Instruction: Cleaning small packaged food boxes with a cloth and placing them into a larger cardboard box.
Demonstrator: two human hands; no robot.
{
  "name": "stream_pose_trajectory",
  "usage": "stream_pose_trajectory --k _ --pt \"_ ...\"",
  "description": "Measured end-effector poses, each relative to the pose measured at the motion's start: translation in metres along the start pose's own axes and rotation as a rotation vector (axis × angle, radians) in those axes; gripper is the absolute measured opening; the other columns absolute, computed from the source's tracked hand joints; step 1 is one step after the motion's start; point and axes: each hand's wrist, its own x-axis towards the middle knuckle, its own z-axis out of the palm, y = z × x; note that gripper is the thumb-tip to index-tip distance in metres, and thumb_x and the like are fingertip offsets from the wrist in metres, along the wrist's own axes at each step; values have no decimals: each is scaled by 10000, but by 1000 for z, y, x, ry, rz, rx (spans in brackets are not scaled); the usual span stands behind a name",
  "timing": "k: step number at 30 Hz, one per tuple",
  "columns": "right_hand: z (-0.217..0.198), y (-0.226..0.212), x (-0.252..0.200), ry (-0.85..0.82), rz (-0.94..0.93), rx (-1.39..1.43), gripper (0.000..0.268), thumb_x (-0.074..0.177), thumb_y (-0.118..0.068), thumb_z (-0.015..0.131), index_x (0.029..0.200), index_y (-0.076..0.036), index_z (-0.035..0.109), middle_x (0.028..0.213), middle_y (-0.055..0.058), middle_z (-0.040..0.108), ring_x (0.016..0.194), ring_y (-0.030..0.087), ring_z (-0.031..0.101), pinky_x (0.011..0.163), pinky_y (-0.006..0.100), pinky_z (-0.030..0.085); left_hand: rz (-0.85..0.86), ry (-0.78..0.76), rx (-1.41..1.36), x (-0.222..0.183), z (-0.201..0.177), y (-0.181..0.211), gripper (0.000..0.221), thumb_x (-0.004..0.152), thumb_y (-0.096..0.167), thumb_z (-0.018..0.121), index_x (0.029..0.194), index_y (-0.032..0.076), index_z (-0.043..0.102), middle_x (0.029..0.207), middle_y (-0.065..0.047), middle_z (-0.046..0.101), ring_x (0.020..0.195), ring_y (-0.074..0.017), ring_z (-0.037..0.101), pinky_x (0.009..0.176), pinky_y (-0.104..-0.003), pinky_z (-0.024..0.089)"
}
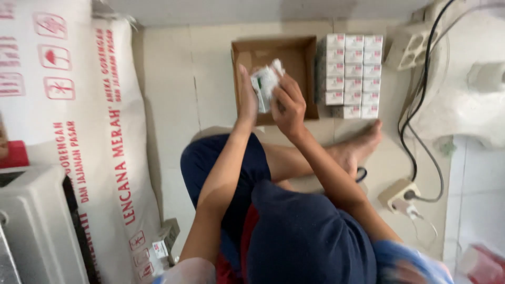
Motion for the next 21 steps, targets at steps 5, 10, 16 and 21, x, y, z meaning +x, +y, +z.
stream_pose_trajectory --k 5,10,16,21 --pt "4 -14 -36 -22 -72 -66 211 936 55 648 732 12 673 1114 226 758 948 455 731 917 502 583 -33 -56 -248 34 -26 -26 687 928 794 423 1109 195 707 889 -46 738 781 -140 688 795 -233 526" --pt "2 8 -35 -6 -82 -19 235 973 48 637 747 39 700 1150 241 756 985 476 729 917 506 577 -49 -32 253 12 -23 -20 885 958 834 215 1593 239 376 1558 -184 490 1463 -330 441 1251 -443 269" --pt "9 -7 -48 65 21 -130 219 927 95 653 715 51 679 889 218 727 775 412 721 797 485 614 -96 -37 103 -1 -11 -19 887 890 863 312 1454 185 407 1362 -144 396 1245 -312 409 1075 -440 313" --pt "8 17 -45 60 70 -103 199 925 86 667 740 32 716 840 179 711 773 380 725 792 479 619 -67 -136 129 10 -6 -14 923 968 814 288 1528 100 455 1555 -220 441 1456 -390 410 1234 -522 262"
